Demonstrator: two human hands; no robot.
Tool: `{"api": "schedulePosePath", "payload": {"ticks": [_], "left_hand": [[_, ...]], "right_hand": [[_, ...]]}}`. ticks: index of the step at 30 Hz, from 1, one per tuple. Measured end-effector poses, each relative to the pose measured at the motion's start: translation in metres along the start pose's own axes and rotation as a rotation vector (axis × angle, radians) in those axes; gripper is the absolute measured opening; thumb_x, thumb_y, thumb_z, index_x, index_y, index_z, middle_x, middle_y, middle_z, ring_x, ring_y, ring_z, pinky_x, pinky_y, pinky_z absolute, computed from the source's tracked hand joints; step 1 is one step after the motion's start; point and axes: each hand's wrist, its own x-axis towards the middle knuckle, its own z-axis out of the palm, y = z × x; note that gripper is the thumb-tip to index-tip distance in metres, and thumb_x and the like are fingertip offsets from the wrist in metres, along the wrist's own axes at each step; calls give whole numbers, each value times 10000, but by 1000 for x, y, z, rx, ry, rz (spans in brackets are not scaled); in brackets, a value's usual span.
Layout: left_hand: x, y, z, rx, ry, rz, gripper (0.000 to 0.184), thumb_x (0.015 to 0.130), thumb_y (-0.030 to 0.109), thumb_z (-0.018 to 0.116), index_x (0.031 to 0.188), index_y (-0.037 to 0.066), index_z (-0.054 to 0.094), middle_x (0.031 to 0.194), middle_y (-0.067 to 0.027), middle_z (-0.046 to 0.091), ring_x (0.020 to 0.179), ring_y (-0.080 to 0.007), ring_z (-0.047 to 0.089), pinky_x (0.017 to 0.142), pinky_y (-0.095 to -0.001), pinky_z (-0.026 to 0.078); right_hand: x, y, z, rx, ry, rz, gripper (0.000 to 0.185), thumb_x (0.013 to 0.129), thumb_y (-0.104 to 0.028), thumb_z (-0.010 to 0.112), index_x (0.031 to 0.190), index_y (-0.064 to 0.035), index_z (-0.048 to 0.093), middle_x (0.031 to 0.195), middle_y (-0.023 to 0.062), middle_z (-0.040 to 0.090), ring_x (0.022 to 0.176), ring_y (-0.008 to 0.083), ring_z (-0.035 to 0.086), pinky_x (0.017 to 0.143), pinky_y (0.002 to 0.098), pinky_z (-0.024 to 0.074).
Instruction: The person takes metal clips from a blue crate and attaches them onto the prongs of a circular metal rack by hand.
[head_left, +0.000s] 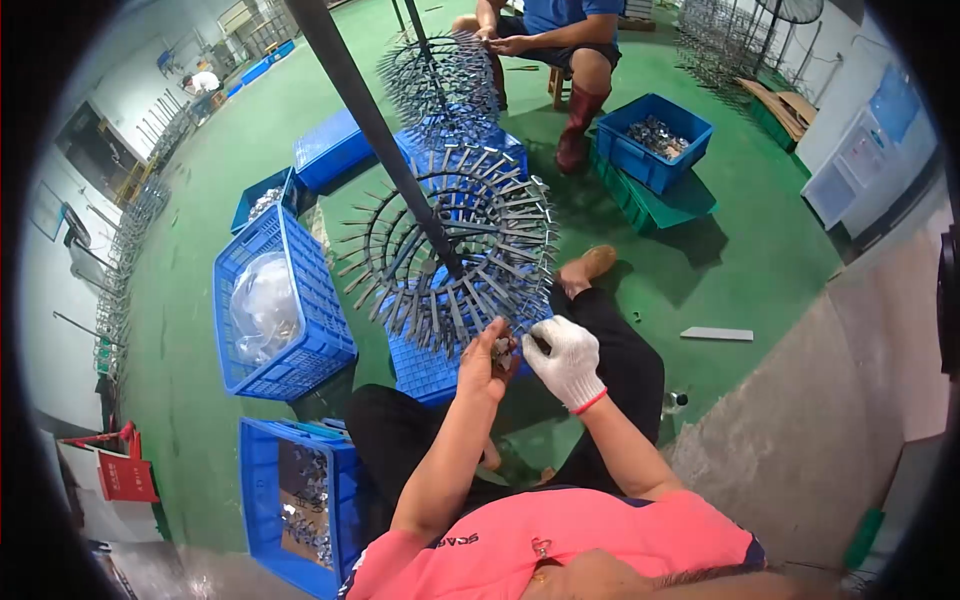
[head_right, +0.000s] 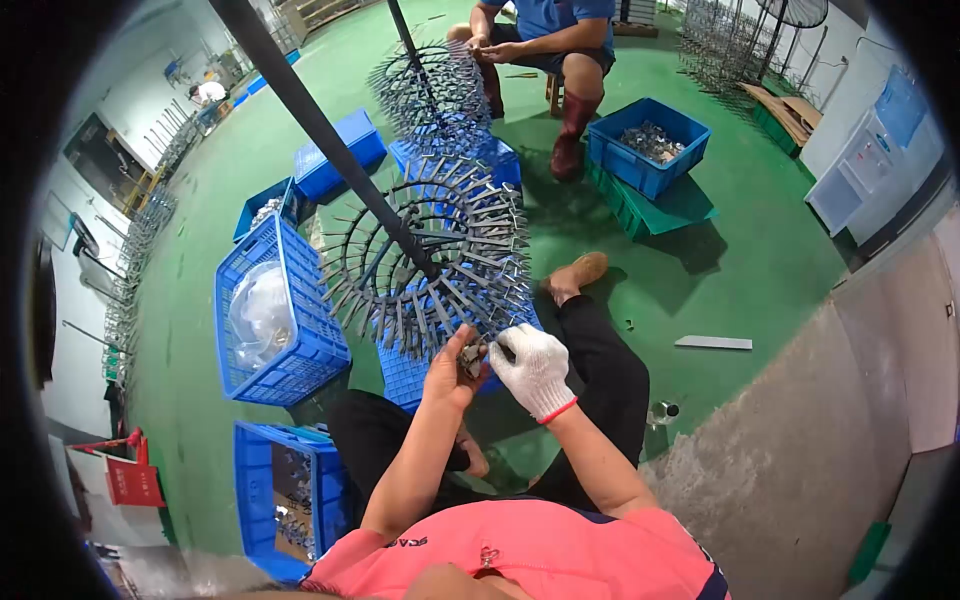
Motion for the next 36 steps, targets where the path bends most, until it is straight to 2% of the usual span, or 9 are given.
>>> {"api": "schedulePosePath", "payload": {"ticks": [2, 12, 16, 19, 25, 31, 34, 36], "left_hand": [[-4, 2, 12, 53, 97, 75, 235, 797, 285, 769, 941, 143, 649, 854, 16, 644, 729, -133, 626, 520, -289, 488], [0, 1, 17, 7, 131, 86, 155, 823, 220, 747, 922, 157, 646, 837, 47, 647, 720, -112, 585, 485, -262, 453], [4, 0, 14, -14, 139, 78, 136, 849, 165, 704, 978, 139, 668, 904, 30, 671, 735, -115, 584, 488, -262, 455], [1, 3, 17, -18, 165, 54, 117, 850, 124, 690, 966, 116, 675, 863, 26, 659, 700, -101, 551, 497, -253, 404], [-1, 3, 22, -58, 197, 72, 103, 859, 104, 658, 960, 102, 676, 883, 12, 669, 620, -91, 529, 504, -259, 409], [4, 1, 12, -32, 97, 63, 134, 857, 138, 676, 986, 113, 651, 899, 13, 669, 727, -98, 583, 493, -258, 419], [-6, 3, 15, 32, 133, 69, 150, 853, 173, 694, 984, 116, 646, 903, 10, 667, 718, -102, 576, 487, -253, 423], [-11, 1, 1, 64, 74, 35, 173, 879, 242, 656, 1008, 126, 651, 870, 33, 638, 741, -115, 578, 535, -271, 457]], "right_hand": [[2, 2, 3, -9, 9, -14, 129, 734, -189, 709, 700, -108, 616, 686, 66, 589, 620, 282, 597, 562, 386, 470], [6, 7, 12, -6, 29, -38, 139, 726, -186, 713, 697, -104, 604, 666, 69, 572, 609, 275, 586, 556, 380, 456], [8, 5, 13, 0, 52, -46, 129, 717, -177, 714, 694, -103, 611, 654, 67, 574, 607, 272, 590, 556, 377, 457], [7, 6, 13, 4, 7, -60, 98, 700, -136, 726, 728, -81, 651, 668, 86, 603, 604, 280, 604, 549, 371, 470], [12, 1, 13, -104, -27, -36, 129, 704, -162, 717, 687, -93, 609, 649, 79, 591, 587, 283, 596, 542, 376, 466], [15, -1, 14, -151, -52, -23, 148, 704, -188, 718, 681, -101, 601, 655, 72, 599, 590, 280, 599, 540, 383, 470], [15, -4, 9, -139, -24, -17, 151, 709, -188, 718, 678, -99, 600, 656, 73, 600, 591, 284, 600, 539, 384, 469], [11, -3, 5, -75, -16, -23, 129, 731, -180, 721, 714, -90, 630, 678, 79, 614, 609, 281, 612, 552, 375, 478]]}}
